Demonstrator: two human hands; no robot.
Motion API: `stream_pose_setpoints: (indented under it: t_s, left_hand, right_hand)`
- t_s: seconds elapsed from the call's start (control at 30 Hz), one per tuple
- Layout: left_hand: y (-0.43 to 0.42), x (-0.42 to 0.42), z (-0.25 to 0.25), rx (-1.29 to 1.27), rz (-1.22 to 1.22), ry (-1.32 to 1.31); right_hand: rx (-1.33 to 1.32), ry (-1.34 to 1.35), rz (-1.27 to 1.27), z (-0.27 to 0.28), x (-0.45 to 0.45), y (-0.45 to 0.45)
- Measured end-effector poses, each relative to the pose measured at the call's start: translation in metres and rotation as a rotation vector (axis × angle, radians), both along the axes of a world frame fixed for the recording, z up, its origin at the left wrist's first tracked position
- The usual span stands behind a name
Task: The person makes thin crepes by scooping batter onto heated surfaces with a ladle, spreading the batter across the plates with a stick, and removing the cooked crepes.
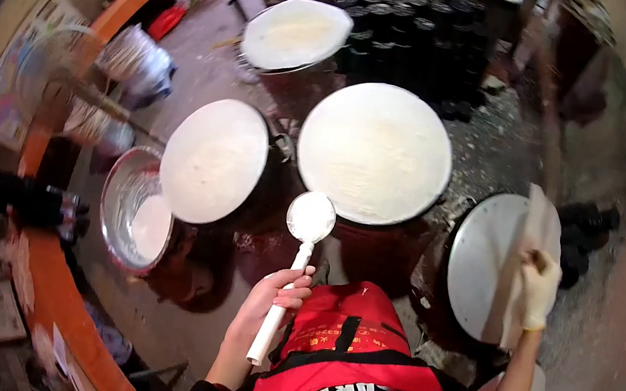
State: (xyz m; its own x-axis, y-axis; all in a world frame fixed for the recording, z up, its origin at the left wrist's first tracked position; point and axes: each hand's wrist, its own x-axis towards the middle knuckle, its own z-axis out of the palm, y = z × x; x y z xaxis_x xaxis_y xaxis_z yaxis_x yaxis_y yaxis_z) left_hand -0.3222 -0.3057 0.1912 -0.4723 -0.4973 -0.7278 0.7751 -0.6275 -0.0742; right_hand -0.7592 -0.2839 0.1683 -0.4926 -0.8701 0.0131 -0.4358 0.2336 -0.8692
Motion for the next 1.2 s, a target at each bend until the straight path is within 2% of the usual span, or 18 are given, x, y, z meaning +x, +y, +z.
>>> stream_pose_setpoints:
  t_s: [0.03, 0.13, 0.2, 0.3, 0.33, 0.37, 0.4, 0.47, 0.53, 0.63, 0.77, 0.87, 0.93, 1.0, 1.07, 1.1, 1.17, 1.2]
  left_hand:
    - [-0.002, 0.004, -0.015, -0.015, 0.038, 0.016]
    - [0.002, 0.02, -0.017, -0.066, 0.126, -0.002]
    - [-0.009, 0.043, -0.012, -0.096, 0.155, -0.058]
    - [-0.031, 0.089, -0.017, -0.15, 0.207, -0.101]
    - [-0.036, 0.108, -0.021, -0.165, 0.22, -0.101]
    - [-0.043, 0.128, -0.021, -0.178, 0.226, -0.16]
    - [-0.049, 0.148, -0.025, -0.206, 0.228, -0.219]
    - [-0.059, 0.185, -0.029, -0.264, 0.245, -0.334]
    - [-0.084, 0.212, -0.024, -0.282, 0.29, -0.328]
    - [-0.095, 0.258, -0.013, -0.292, 0.335, -0.43]
    - [-0.12, 0.298, -0.019, -0.238, 0.432, -0.399]
    - [-0.126, 0.316, -0.012, -0.211, 0.473, -0.404]
    - [-0.127, 0.323, -0.013, -0.185, 0.498, -0.372]
    - [-0.143, 0.328, -0.018, -0.158, 0.507, -0.326]
    - [-0.152, 0.333, -0.015, -0.154, 0.473, -0.326]
    - [-0.157, 0.334, -0.015, -0.154, 0.448, -0.347]
    - [-0.17, 0.332, -0.01, -0.164, 0.386, -0.395]
    - [-0.174, 0.335, -0.016, -0.191, 0.358, -0.379]
  right_hand:
    - [0.041, -0.104, -0.071, 0.003, -0.003, -0.016]
    - [-0.085, -0.176, -0.001, 0.014, -0.017, -0.062]
    - [-0.302, -0.305, 0.022, 0.033, 0.032, -0.123]
    - [-0.311, -0.472, 0.111, 0.024, 0.093, -0.233]
    - [-0.325, -0.361, 0.16, 0.044, 0.143, -0.263]
    - [-0.125, -0.448, 0.13, 0.047, 0.171, -0.304]
    - [-0.195, -0.413, 0.135, 0.054, 0.214, -0.341]
    - [-0.238, -0.678, 0.126, 0.085, 0.295, -0.409]
    - [-0.323, -1.006, 0.257, 0.103, 0.325, -0.503]
    - [-0.37, -1.303, 0.29, 0.123, 0.359, -0.575]
    - [-0.4, -1.198, 0.203, 0.071, 0.367, -0.598]
    - [-0.185, -0.653, 0.061, -0.065, 0.344, -0.624]
    - [-0.065, -0.631, -0.126, -0.099, 0.373, -0.589]
    - [-0.173, -0.173, -0.225, -0.228, 0.35, -0.629]
    - [0.023, -0.414, -0.3, -0.242, 0.365, -0.608]
    - [0.058, -0.422, -0.354, -0.24, 0.374, -0.597]
    - [0.175, -0.533, -0.442, -0.185, 0.404, -0.56]
    - [0.145, -0.464, -0.44, -0.185, 0.409, -0.557]
